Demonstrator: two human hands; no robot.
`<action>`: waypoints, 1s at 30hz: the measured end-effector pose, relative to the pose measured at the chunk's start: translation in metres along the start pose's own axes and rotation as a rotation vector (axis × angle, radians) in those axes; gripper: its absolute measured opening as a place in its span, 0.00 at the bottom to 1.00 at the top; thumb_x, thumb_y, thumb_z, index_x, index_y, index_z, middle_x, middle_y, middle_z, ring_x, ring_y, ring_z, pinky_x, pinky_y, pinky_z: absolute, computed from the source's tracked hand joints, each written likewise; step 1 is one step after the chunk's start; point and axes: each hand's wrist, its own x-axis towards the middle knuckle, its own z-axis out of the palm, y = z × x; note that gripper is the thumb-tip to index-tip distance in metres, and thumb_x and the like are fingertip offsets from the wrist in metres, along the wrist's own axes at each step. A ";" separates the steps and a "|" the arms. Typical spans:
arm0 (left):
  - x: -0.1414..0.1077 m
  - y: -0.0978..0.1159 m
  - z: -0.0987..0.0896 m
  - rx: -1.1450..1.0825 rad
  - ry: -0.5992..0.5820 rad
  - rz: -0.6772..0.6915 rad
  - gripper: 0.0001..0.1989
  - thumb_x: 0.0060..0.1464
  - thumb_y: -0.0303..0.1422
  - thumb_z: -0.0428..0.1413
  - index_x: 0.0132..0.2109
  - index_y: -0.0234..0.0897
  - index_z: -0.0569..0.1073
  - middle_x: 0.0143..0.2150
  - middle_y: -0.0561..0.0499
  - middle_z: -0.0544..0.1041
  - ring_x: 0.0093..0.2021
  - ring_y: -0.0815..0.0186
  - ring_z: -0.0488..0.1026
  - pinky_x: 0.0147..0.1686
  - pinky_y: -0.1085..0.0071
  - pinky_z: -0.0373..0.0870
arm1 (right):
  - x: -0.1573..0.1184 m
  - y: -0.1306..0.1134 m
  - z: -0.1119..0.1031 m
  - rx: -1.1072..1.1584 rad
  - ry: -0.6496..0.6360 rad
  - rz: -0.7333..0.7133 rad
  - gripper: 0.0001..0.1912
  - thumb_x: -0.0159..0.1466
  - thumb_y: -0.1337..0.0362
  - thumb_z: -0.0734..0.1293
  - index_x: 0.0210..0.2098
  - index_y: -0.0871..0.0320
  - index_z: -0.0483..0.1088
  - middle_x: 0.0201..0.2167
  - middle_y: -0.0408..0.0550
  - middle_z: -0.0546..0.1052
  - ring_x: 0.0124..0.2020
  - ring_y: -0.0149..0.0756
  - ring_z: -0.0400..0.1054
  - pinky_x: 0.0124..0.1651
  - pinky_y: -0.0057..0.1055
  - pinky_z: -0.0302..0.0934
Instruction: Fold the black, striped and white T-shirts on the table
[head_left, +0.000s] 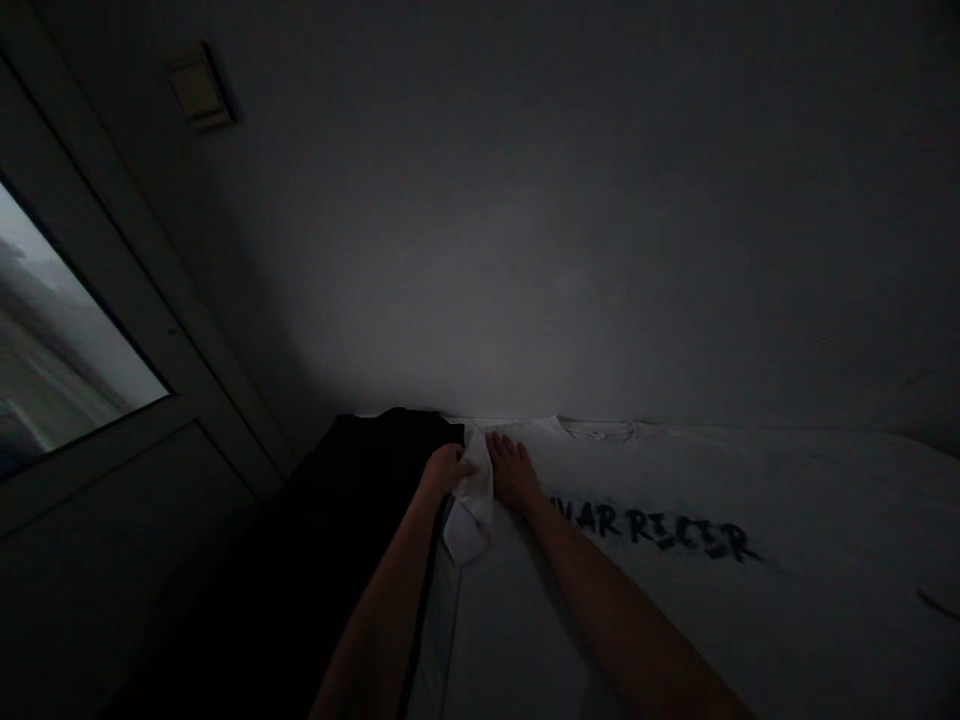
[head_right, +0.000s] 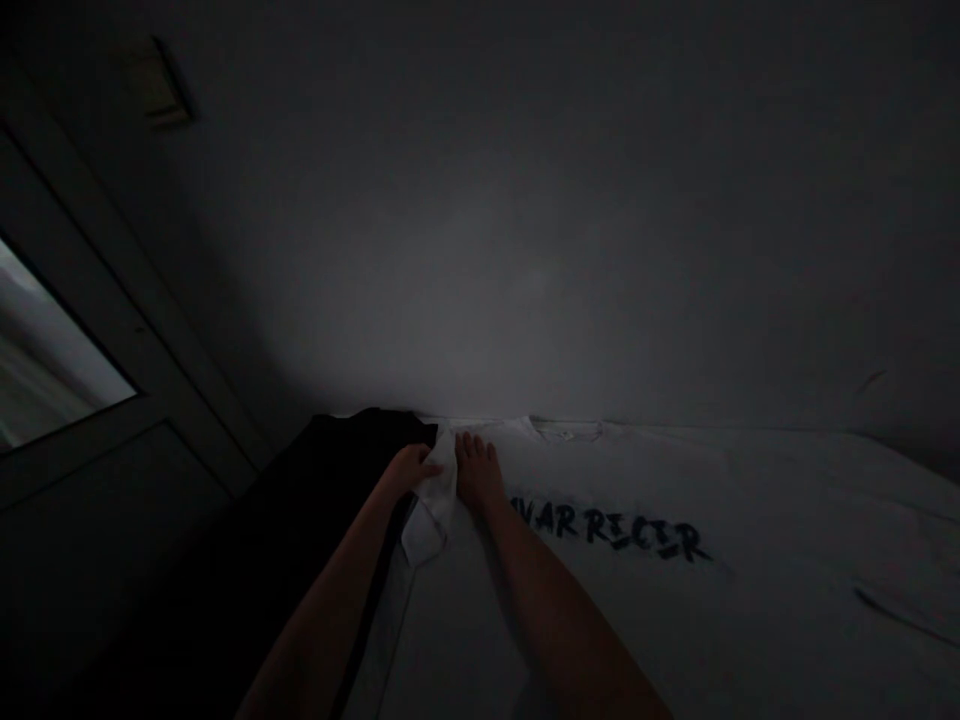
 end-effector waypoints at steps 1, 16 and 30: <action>-0.001 0.000 -0.007 0.019 0.039 -0.025 0.09 0.49 0.29 0.63 0.39 0.36 0.75 0.40 0.47 0.79 0.43 0.59 0.75 0.42 0.69 0.67 | 0.000 -0.001 0.000 0.008 0.011 0.006 0.32 0.71 0.57 0.53 0.72 0.61 0.49 0.72 0.59 0.52 0.71 0.53 0.47 0.69 0.54 0.42; -0.007 -0.009 -0.001 0.545 0.400 0.221 0.19 0.62 0.35 0.53 0.59 0.39 0.70 0.63 0.41 0.69 0.62 0.52 0.64 0.62 0.54 0.59 | 0.000 -0.005 -0.003 0.015 0.019 0.024 0.32 0.72 0.46 0.52 0.71 0.52 0.52 0.72 0.58 0.53 0.71 0.55 0.48 0.68 0.56 0.41; -0.003 -0.028 0.027 0.774 0.129 0.461 0.24 0.68 0.36 0.43 0.68 0.43 0.63 0.71 0.45 0.60 0.70 0.52 0.56 0.67 0.48 0.51 | -0.055 0.064 -0.023 0.020 -0.017 0.000 0.29 0.73 0.52 0.52 0.70 0.54 0.56 0.72 0.49 0.53 0.72 0.43 0.47 0.71 0.45 0.40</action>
